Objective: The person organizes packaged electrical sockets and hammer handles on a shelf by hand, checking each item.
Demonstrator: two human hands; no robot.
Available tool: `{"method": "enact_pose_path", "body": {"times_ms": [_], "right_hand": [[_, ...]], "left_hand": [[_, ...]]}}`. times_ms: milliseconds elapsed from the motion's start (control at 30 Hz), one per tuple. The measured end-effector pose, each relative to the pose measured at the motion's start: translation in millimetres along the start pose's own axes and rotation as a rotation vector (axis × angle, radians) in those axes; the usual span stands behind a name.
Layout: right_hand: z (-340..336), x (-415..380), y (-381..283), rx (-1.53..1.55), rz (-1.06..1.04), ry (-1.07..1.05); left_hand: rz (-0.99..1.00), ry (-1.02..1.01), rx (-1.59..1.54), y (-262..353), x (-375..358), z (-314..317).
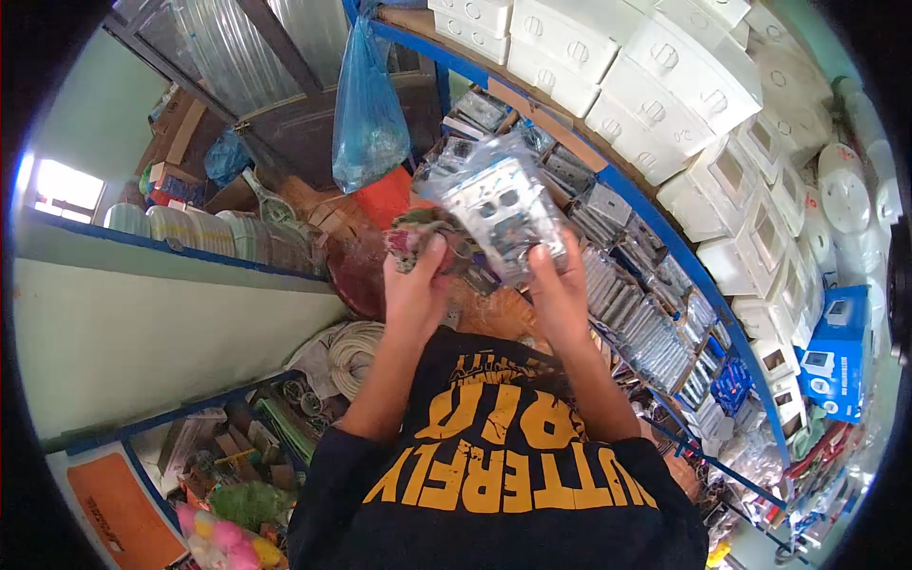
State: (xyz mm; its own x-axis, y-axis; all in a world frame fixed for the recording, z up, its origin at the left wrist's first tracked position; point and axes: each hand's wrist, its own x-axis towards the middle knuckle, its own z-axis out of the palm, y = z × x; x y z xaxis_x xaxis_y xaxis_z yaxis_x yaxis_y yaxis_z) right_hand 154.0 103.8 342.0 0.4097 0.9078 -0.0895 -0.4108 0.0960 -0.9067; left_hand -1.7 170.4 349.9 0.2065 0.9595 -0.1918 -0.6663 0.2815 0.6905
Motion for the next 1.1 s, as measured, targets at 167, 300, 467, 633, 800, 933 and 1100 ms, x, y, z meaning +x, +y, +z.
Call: {"method": "enact_pose_path", "body": {"times_ms": [167, 300, 467, 633, 800, 933, 1100], "right_hand": [[18.3, -3.7, 8.3, -0.054, -0.044, -0.061], [16.2, -3.2, 8.1, -0.162, -0.040, -0.074], [10.1, 5.9, 11.6, -0.389, -0.158, -0.065], [23.0, -8.4, -40.2, -0.836, -0.196, -0.070], [-30.2, -93.0, -257.4, -1.220, -1.417, 0.205], [-34.9, -107.1, -334.5, -1.146, -1.885, 0.277], [-46.7, -100.9, -324.3, -1.142, -1.853, 0.374]], "left_hand": [[0.081, -0.074, 0.080, -0.5, 10.1, 6.5], [0.060, -0.089, 0.212, 13.4, 15.7, 7.7], [0.100, -0.131, 0.220, 17.8, 19.8, 9.9], [0.103, -0.133, 0.236, 19.7, 25.0, 9.1], [0.084, -0.022, 0.362, 31.2, 29.1, -4.5], [0.148, -0.089, 0.474, 31.1, 37.9, -8.9], [0.076, -0.043, 0.427, 27.5, 31.4, -13.3]]}}
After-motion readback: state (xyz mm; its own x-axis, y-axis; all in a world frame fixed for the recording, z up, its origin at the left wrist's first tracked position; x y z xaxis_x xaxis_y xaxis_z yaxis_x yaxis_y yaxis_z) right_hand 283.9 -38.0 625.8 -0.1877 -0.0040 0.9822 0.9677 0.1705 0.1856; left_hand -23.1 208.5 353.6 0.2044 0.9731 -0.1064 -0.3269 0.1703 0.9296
